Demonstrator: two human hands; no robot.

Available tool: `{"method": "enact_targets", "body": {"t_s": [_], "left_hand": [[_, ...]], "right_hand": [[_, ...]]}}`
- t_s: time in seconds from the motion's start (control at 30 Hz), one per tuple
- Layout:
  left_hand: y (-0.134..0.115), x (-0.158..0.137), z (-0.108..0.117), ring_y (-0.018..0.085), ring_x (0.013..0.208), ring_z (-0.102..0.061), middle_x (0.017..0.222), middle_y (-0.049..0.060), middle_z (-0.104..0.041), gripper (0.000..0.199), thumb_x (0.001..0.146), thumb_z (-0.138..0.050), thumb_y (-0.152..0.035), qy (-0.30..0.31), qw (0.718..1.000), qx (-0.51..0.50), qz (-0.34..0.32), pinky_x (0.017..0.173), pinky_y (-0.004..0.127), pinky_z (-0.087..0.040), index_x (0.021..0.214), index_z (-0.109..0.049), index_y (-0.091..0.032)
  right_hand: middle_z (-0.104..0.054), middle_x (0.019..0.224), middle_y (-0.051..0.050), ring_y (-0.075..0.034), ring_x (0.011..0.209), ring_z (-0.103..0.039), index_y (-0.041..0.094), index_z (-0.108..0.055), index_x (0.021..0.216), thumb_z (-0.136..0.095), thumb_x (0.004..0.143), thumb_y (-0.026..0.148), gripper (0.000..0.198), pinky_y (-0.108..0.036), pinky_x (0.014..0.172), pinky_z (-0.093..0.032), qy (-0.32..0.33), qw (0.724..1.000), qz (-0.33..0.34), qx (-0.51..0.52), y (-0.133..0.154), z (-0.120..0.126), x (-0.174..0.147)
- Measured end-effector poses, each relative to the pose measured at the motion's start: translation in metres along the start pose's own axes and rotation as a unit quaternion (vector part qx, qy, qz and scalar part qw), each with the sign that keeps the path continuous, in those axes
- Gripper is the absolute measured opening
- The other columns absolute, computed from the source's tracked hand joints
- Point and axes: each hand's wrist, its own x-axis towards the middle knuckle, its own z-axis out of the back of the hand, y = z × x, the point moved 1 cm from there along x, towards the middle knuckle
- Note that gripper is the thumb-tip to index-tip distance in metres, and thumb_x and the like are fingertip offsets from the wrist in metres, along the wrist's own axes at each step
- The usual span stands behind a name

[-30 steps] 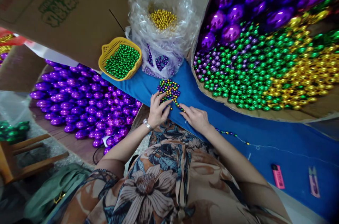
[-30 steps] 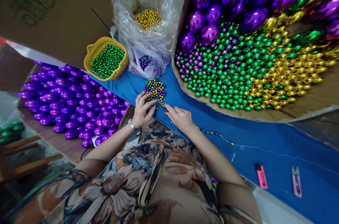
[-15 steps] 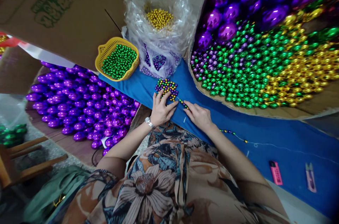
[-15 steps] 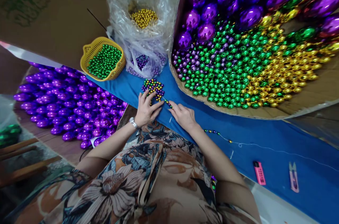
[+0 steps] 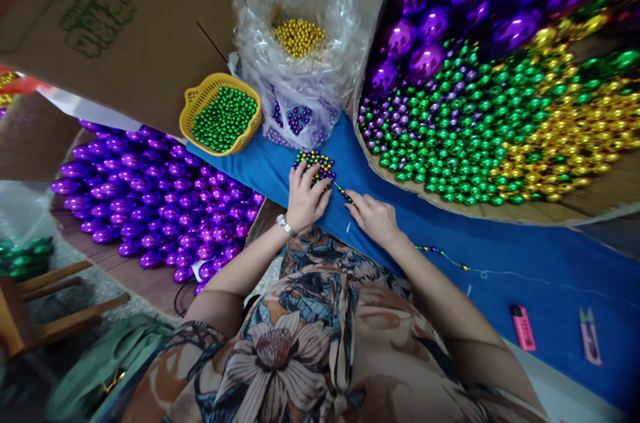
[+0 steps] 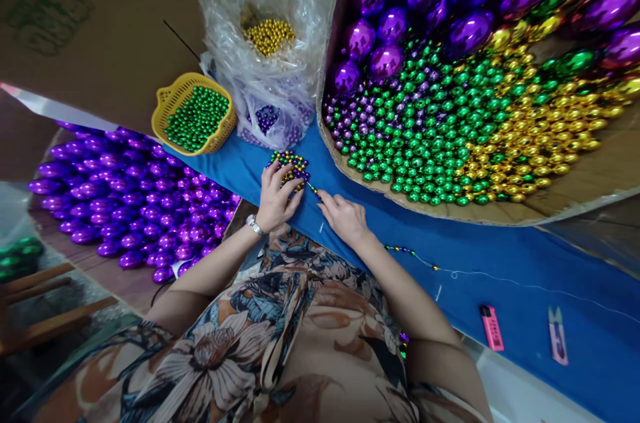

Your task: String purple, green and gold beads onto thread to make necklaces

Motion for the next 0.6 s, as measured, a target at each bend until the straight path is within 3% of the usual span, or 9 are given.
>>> {"method": "enact_targets", "body": {"t_s": [0.6], "left_hand": [[0.0043,0.0063,-0.0049,0.034,0.140,-0.031,0.139,0.011,-0.051,0.029,0.092,-0.052,-0.036,0.020,1.000,0.016,0.011,0.112,0.061,-0.025,0.113,-0.067,-0.025]], "right_hand": [[-0.071,0.103,-0.005,-0.013,0.078,-0.064,0.030,-0.055,0.137,-0.025,0.102,0.050,0.050,-0.024,0.060,-0.033,0.008,1.000,-0.017,0.004,0.0010,0.0040,0.0036]]}}
